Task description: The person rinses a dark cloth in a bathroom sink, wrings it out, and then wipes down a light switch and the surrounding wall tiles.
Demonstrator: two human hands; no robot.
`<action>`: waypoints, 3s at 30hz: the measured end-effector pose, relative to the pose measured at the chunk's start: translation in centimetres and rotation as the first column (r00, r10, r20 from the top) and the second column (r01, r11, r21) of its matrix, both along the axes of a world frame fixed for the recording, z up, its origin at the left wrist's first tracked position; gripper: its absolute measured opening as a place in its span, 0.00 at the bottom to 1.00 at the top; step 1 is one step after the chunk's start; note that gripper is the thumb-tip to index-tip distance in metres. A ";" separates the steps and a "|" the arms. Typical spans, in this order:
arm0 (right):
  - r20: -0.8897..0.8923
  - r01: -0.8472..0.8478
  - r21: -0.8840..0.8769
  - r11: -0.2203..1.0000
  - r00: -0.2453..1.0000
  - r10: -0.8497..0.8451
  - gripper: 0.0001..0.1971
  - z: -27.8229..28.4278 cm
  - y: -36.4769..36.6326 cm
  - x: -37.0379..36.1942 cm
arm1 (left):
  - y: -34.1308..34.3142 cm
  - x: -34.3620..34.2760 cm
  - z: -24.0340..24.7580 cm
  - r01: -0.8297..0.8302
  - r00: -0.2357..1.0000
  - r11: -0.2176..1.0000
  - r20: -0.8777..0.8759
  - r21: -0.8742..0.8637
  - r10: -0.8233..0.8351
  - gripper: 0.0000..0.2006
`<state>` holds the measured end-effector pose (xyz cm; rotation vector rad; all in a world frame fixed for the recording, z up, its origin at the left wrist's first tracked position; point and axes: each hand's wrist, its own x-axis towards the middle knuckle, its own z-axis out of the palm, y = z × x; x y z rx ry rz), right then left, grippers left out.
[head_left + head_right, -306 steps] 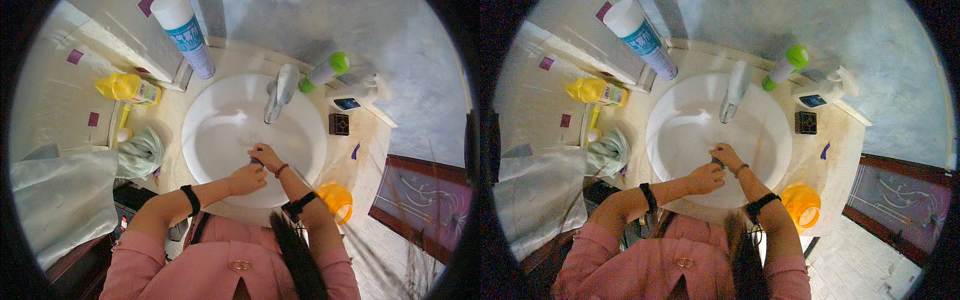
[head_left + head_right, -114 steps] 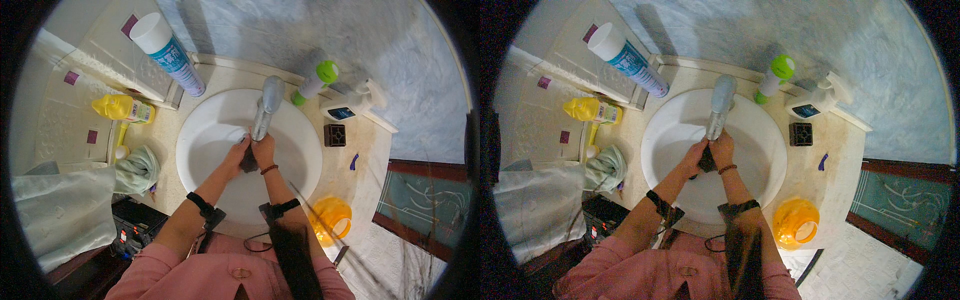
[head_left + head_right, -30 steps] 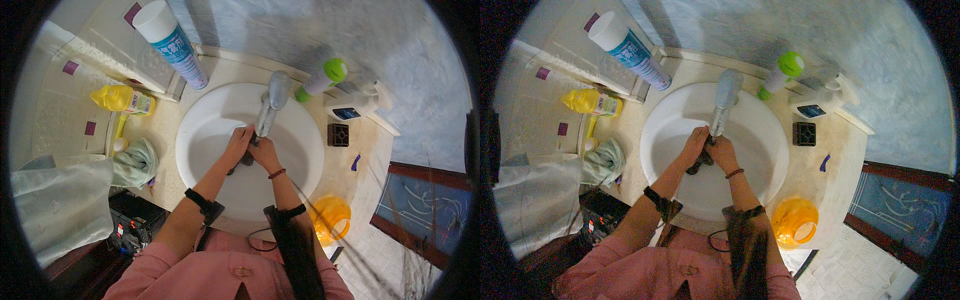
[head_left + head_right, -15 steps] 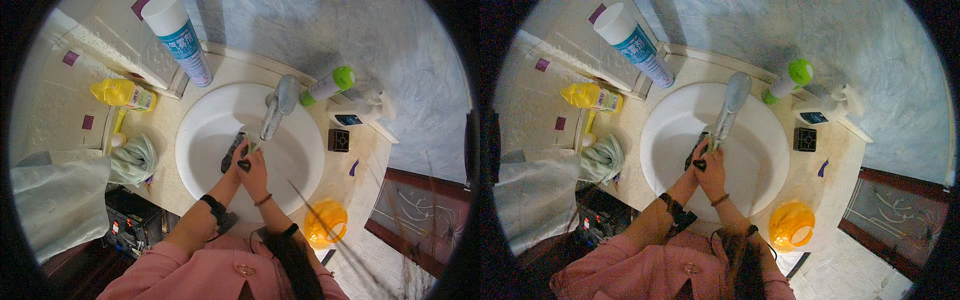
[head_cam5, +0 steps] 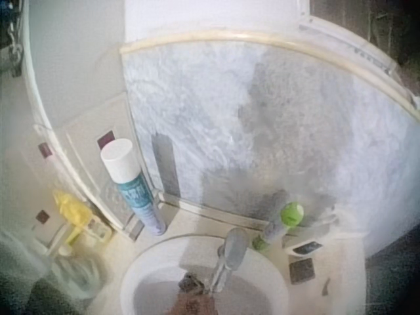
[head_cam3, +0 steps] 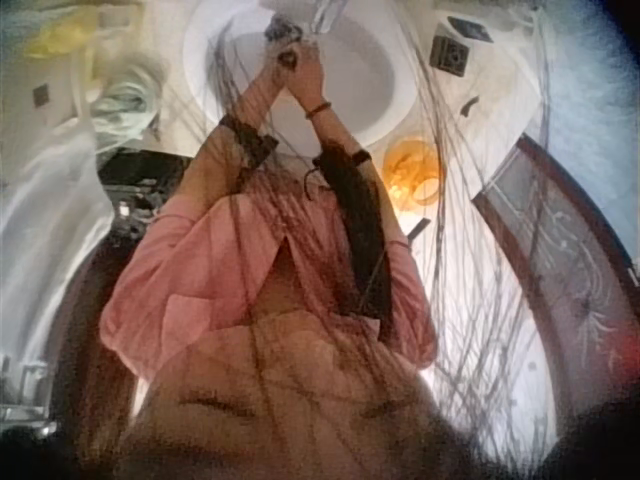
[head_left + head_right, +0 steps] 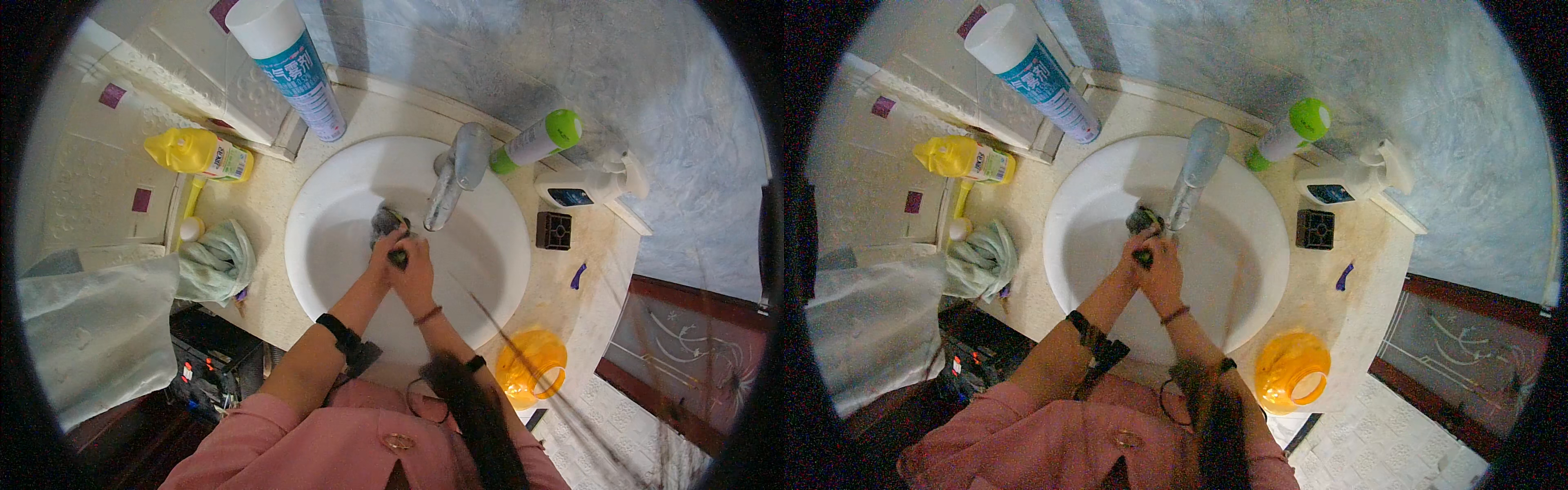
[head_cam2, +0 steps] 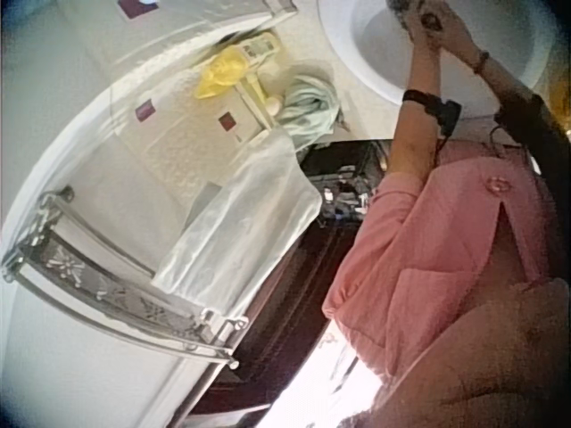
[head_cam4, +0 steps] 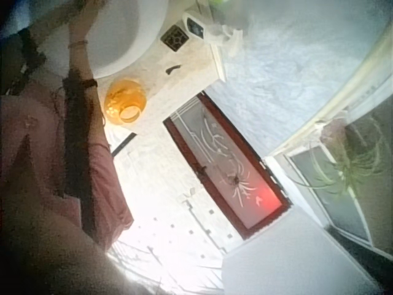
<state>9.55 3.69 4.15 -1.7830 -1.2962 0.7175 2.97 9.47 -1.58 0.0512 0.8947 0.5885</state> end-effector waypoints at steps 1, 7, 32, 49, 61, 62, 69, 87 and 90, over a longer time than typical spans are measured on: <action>0.081 0.054 -0.126 0.991 0.996 -0.044 0.19 -0.5 1.0 1.1 | -0.7 1.3 0.6 -0.061 0.998 0.998 0.010 -0.002 0.061 0.11; 0.210 0.258 -0.222 0.940 0.954 -0.212 0.21 -3.0 1.7 3.7 | 1.0 2.2 2.4 -0.008 0.997 0.993 -0.072 -0.115 -0.001 0.11; -0.186 0.308 -0.212 0.927 0.919 -0.348 0.12 -5.5 2.0 6.3 | 0.7 3.8 3.0 0.047 0.976 0.997 -0.208 -0.065 -0.059 0.08; -0.561 0.326 -0.138 0.935 0.753 -0.345 0.14 -1.7 -0.2 6.3 | -1.9 1.4 2.4 -0.116 0.975 0.957 0.154 -0.266 0.161 0.16; 0.243 0.174 -0.371 0.912 0.966 -0.085 0.15 -0.4 2.2 5.2 | -1.5 3.8 2.0 -0.085 0.992 0.994 0.084 -0.063 0.090 0.12; 0.233 0.176 -0.234 0.956 0.965 -0.121 0.14 -1.0 2.1 5.6 | -0.8 3.0 1.4 -0.092 0.992 0.994 0.077 -0.058 0.097 0.12; -0.024 0.006 0.074 0.997 1.000 -0.004 0.12 1.2 0.0 0.4 | 0.4 -0.5 -1.0 -0.114 0.945 0.993 0.310 -0.003 0.109 0.15; 0.072 0.172 -0.338 0.925 0.985 -0.156 0.16 -2.4 3.4 5.4 | -0.3 2.6 3.6 -0.118 0.993 0.988 -0.015 0.103 0.120 0.12; -0.242 0.233 -0.253 0.939 0.924 -0.295 0.16 -4.1 3.2 7.5 | 1.1 0.4 3.1 -0.004 0.999 0.994 0.035 0.112 0.000 0.13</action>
